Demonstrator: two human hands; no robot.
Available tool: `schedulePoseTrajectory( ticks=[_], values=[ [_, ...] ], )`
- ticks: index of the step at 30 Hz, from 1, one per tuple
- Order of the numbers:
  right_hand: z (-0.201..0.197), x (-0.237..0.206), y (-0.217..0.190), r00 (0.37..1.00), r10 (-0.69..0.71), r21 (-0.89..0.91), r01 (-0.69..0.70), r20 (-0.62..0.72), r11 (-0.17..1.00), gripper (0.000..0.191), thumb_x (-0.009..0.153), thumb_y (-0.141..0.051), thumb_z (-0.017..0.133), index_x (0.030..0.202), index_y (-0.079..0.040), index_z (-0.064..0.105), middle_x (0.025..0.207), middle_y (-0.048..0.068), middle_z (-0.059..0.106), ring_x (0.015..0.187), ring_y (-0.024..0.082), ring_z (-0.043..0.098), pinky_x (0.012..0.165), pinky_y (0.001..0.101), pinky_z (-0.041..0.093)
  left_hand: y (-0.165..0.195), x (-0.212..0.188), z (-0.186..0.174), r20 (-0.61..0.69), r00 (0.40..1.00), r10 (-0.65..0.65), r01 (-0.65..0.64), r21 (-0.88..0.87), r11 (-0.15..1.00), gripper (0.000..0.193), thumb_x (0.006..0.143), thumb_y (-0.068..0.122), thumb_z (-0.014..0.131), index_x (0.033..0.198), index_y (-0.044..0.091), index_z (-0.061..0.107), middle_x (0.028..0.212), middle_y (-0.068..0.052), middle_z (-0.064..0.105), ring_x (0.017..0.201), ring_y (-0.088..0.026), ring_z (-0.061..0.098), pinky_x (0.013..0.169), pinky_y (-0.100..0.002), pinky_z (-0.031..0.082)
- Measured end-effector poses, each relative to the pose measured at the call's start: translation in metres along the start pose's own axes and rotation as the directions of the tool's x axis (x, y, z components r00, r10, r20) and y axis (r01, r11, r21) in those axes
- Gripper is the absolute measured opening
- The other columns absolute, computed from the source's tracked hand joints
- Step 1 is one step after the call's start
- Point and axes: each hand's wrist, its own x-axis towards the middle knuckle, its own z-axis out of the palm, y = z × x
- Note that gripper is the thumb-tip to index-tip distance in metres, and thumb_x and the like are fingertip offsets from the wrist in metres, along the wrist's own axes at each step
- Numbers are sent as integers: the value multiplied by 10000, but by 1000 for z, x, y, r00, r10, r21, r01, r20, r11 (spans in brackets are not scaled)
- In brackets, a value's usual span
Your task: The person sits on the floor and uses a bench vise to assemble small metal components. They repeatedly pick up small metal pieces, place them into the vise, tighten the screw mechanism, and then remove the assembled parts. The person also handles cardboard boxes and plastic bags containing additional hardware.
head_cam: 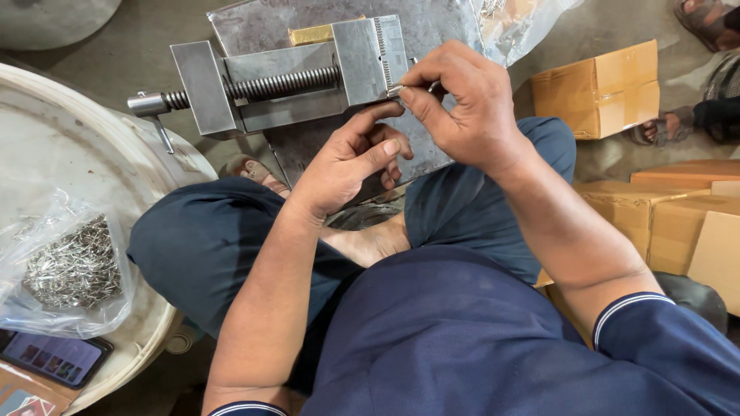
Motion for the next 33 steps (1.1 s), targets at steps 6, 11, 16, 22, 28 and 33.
schedulePoseTrajectory(
  ticks=[6,11,16,22,28,33],
  values=[
    [-2,7,-5,999,-9,-49,11,41,999,110,1026,-26,786,1100,-25,704,1003,96,680,910,235,703,787,324,557,-3,-1,-2,-15,1000,-23,22,-17,1000,534,1036,101,632,1537,52,455,1078,-74,664,859,-136,624,743,-308,560],
    [-1,8,-6,999,-4,-86,8,46,996,131,1008,-25,789,1116,-28,716,1010,107,678,893,248,699,773,328,556,-3,-1,-2,23,1000,17,-17,0,1000,560,1035,113,658,1549,45,446,1114,-72,655,888,-134,620,773,-301,559],
    [-3,-8,5,999,33,-29,-33,-13,999,123,1040,-30,781,1140,-20,710,1028,101,679,885,209,706,803,315,577,3,-5,2,12,1000,29,-29,54,998,583,1012,113,669,1537,26,429,1134,-78,655,918,-144,642,782,-311,572],
    [-10,-52,47,961,246,-22,-251,-126,968,125,1013,-22,777,1127,-27,728,943,98,677,780,192,662,705,300,532,0,-5,0,23,1000,11,-11,-6,1000,470,1031,77,657,1462,-4,488,1169,-102,670,961,-168,661,839,-324,559],
    [8,-74,61,970,217,-121,-229,-106,966,126,962,-126,797,1074,-87,756,938,81,694,811,235,687,715,340,536,-12,-15,-17,-5,1000,30,-30,-57,998,362,1058,106,647,1386,-15,553,1184,-132,665,988,-204,661,879,-376,565],
    [15,-64,56,969,167,-236,-208,-181,949,147,834,-310,777,932,-204,752,965,1,730,898,237,710,730,393,569,-20,-21,-31,-60,998,-17,8,-151,988,416,1025,101,680,1393,-41,546,1191,-201,613,1005,-290,591,863,-456,500]
  ],
)
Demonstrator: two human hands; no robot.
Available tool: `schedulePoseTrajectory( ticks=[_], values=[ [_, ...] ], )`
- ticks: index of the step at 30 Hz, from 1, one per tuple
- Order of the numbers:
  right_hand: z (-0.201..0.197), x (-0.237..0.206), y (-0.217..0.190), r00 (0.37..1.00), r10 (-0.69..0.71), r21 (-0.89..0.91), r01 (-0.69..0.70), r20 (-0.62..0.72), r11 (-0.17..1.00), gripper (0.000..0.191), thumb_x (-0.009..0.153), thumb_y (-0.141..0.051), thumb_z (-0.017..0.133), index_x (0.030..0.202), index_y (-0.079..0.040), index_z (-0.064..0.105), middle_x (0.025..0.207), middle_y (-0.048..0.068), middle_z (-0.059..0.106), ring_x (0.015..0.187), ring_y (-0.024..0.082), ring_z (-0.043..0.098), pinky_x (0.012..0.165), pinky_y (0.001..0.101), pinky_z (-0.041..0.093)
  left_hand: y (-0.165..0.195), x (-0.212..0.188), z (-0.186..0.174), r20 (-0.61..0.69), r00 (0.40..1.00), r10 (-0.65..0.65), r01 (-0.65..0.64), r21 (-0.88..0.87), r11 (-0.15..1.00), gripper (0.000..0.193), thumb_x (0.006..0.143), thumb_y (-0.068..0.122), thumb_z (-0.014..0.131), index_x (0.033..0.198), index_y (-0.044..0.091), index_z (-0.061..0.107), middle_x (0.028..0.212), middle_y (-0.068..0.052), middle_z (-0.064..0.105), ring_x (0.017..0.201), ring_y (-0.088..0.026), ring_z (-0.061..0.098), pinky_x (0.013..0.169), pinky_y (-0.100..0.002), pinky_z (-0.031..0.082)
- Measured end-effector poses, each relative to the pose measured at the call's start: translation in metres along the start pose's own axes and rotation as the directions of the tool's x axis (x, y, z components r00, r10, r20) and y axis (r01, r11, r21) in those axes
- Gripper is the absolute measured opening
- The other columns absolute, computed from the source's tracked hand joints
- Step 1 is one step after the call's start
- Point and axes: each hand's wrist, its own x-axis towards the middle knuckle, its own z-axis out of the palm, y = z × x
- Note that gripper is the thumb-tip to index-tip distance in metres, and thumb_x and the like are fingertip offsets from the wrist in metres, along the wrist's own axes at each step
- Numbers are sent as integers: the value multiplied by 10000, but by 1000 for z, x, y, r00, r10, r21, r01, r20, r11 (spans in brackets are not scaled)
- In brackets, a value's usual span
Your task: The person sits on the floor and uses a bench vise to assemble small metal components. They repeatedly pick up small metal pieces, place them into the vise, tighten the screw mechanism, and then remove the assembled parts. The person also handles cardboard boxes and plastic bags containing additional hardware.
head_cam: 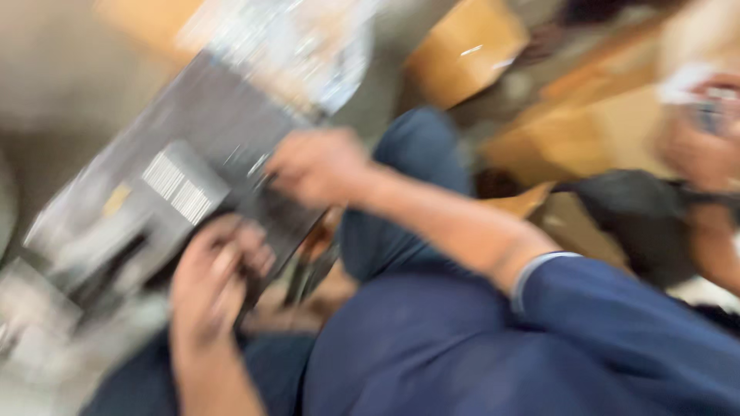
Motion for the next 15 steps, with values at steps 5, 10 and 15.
schedulePoseTrajectory(
  ticks=[5,10,15],
  values=[
    [-10,2,-10,993,63,-24,-60,100,998,75,893,-265,686,957,-231,704,926,-4,642,885,227,686,707,408,543,0,3,-19,155,986,65,-76,66,995,427,1057,78,565,1454,-72,512,1278,-283,598,1105,-351,617,972,-541,521],
    [-11,0,-7,997,43,20,-44,60,999,101,925,-281,676,988,-203,684,952,-6,625,911,217,685,733,395,535,-8,3,-40,124,990,62,-72,76,994,435,1055,71,562,1467,-53,503,1281,-281,600,1113,-350,620,968,-550,526],
    [-7,0,-6,980,152,186,-174,130,967,125,915,-308,713,980,-202,725,927,-15,689,852,221,705,690,374,523,-9,6,-40,96,994,44,-55,111,992,426,1064,59,549,1470,-60,500,1261,-274,610,1095,-339,620,956,-533,528]
  ],
)
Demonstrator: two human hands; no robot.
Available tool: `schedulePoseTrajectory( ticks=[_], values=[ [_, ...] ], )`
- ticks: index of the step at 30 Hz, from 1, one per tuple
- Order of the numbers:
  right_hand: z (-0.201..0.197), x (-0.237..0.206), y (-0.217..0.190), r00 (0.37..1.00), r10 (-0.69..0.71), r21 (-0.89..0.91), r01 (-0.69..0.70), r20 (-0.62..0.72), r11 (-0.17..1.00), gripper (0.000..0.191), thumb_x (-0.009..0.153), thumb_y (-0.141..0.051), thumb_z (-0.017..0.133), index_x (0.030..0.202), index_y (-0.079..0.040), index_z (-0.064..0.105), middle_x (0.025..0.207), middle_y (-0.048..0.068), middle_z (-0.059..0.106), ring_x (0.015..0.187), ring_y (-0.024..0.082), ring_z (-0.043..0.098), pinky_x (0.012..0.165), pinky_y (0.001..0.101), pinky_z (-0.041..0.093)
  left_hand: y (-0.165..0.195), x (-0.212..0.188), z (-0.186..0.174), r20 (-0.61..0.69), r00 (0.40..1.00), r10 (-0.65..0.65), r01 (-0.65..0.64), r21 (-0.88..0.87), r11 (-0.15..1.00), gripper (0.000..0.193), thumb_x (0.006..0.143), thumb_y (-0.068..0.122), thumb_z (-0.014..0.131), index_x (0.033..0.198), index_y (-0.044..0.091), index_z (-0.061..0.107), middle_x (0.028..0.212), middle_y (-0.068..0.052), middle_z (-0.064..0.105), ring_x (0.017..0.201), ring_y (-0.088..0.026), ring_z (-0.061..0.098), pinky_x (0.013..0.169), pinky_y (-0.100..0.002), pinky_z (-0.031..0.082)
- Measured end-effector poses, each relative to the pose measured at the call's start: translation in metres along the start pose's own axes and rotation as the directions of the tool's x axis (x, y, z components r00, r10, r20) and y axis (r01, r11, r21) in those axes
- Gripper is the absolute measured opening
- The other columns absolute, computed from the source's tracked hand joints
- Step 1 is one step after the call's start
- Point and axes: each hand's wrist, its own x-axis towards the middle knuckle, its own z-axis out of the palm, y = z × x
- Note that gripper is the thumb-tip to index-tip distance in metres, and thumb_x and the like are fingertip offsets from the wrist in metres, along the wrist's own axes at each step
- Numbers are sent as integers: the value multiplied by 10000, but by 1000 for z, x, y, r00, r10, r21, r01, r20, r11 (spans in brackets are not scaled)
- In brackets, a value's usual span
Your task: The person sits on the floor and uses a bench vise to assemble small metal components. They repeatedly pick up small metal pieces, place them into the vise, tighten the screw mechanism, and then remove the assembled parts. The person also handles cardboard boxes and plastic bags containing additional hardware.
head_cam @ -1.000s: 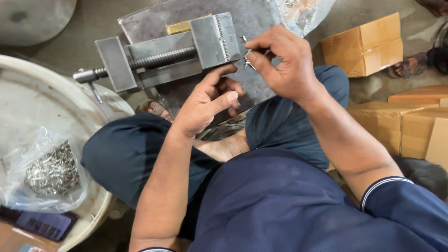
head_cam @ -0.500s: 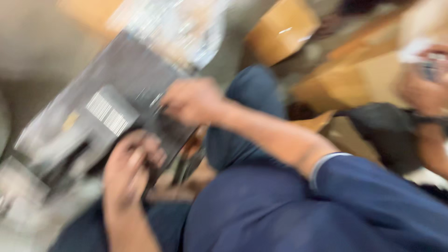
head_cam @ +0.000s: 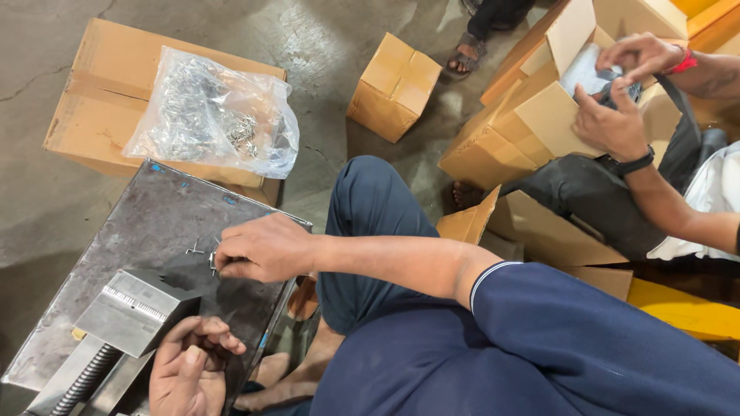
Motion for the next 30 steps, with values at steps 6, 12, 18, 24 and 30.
schedulePoseTrajectory(
  ticks=[6,12,18,24,30],
  values=[
    [24,-10,-24,985,19,732,-141,172,667,205,1013,-284,719,1059,-84,711,979,50,738,955,101,686,869,299,560,12,7,32,-157,985,-67,89,135,987,474,1006,27,516,1477,3,469,1178,-228,629,970,-292,647,864,-490,545],
    [26,-9,-43,902,253,521,-413,351,748,253,925,-291,743,1057,-75,743,916,22,772,859,90,702,775,284,590,20,11,55,-211,974,-83,135,243,961,252,1044,133,535,1203,-42,623,1014,-106,664,910,-184,634,802,-326,521],
    [28,-10,-47,981,22,676,-149,194,722,90,1058,-87,662,1071,-3,635,1006,39,646,894,104,678,804,262,563,33,17,64,-91,994,-63,88,316,945,204,1072,200,553,986,33,633,845,-24,659,746,-97,614,690,-272,518],
    [30,-6,-42,984,-48,598,-66,172,799,132,1038,-99,703,1075,11,640,1028,39,627,912,79,602,803,247,509,42,17,72,-41,997,-73,78,134,988,224,1100,220,554,992,39,630,844,-16,651,749,-97,595,699,-273,515],
    [30,-7,-43,988,-25,518,-58,152,853,135,1050,-121,703,1066,2,649,976,21,629,874,68,577,784,239,497,42,18,71,-66,994,-86,96,153,984,213,1087,230,570,983,50,617,836,-9,644,745,-95,598,682,-271,521]
  ],
)
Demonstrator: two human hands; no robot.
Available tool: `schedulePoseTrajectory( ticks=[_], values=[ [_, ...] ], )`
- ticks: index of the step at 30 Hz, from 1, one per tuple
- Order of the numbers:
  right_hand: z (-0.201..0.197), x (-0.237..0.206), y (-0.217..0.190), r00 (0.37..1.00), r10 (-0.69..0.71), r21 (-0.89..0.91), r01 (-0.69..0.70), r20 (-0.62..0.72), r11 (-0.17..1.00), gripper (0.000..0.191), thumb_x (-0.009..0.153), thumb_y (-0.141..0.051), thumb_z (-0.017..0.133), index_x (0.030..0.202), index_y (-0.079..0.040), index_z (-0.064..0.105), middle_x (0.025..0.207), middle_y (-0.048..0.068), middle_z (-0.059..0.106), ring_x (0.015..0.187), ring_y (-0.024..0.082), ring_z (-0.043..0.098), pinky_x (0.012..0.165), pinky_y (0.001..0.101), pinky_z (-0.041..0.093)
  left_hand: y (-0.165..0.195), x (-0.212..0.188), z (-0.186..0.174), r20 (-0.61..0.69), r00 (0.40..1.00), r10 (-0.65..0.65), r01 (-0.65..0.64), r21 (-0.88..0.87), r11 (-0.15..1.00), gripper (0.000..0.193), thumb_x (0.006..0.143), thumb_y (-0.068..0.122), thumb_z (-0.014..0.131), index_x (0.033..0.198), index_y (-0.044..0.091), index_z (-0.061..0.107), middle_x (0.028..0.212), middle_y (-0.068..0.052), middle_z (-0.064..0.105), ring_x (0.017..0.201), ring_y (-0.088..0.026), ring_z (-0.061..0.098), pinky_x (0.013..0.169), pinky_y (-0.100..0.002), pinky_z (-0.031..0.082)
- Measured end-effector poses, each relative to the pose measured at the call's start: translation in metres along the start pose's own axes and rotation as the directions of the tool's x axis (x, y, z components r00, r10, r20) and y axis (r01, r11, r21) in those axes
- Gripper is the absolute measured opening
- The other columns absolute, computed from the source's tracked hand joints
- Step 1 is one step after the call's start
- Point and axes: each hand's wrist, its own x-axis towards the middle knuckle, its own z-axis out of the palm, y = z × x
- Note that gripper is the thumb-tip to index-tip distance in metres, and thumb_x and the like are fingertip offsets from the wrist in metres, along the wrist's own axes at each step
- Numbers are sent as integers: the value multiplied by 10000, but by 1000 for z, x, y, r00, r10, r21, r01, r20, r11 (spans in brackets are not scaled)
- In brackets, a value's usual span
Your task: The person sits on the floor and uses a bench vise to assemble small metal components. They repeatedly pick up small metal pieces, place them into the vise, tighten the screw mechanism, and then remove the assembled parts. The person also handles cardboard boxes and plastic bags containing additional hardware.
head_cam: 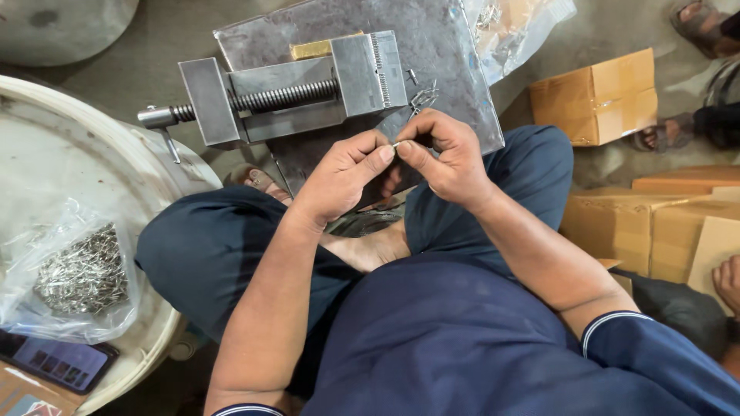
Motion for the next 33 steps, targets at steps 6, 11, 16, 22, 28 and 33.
schedulePoseTrajectory(
  ticks=[6,11,16,22,28,33],
  values=[
    [-12,15,-21,995,82,42,-79,-61,996,81,1063,-84,682,1091,-18,646,942,30,678,842,72,620,760,251,523,-9,-3,-7,27,999,46,-49,115,992,176,1072,176,614,975,29,602,854,-26,658,760,-114,608,719,-295,532],
    [-40,0,-35,985,118,723,-173,126,669,155,1110,-131,696,1134,17,661,1066,106,689,966,165,687,802,308,571,-18,-12,-10,-137,990,21,4,182,983,206,1023,128,584,1078,-50,671,946,-128,671,856,-203,652,792,-344,552],
    [-88,-8,-47,970,-229,913,23,77,408,156,1118,-233,631,1137,-80,607,1057,130,740,828,169,732,692,301,587,-27,-17,-23,36,998,49,-47,-48,998,425,1057,285,634,1249,-78,524,1184,-220,600,1067,-303,620,946,-469,535],
    [-99,7,-41,917,325,955,151,-232,257,207,1098,-259,547,1152,-62,582,1119,102,695,901,189,707,736,355,585,-36,-17,-39,-53,993,105,-108,-63,992,1012,933,804,471,1497,-35,414,1142,-354,577,1016,-449,598,953,-598,496],
    [-72,7,-24,953,252,767,-36,-166,641,162,1092,-213,625,1122,-57,600,1070,61,691,881,119,653,741,295,546,-40,-16,-36,-11,983,181,-181,-121,976,1054,950,844,421,1583,1,406,1123,-383,586,1041,-480,595,976,-617,480],
    [-42,4,6,941,253,473,-122,-224,873,178,1037,-240,655,1105,-77,636,980,-15,676,819,51,617,642,239,495,-45,-20,-61,-30,993,117,-121,-153,981,1020,959,835,414,1569,18,424,1231,-335,573,1172,-465,572,1027,-627,460]
  ],
)
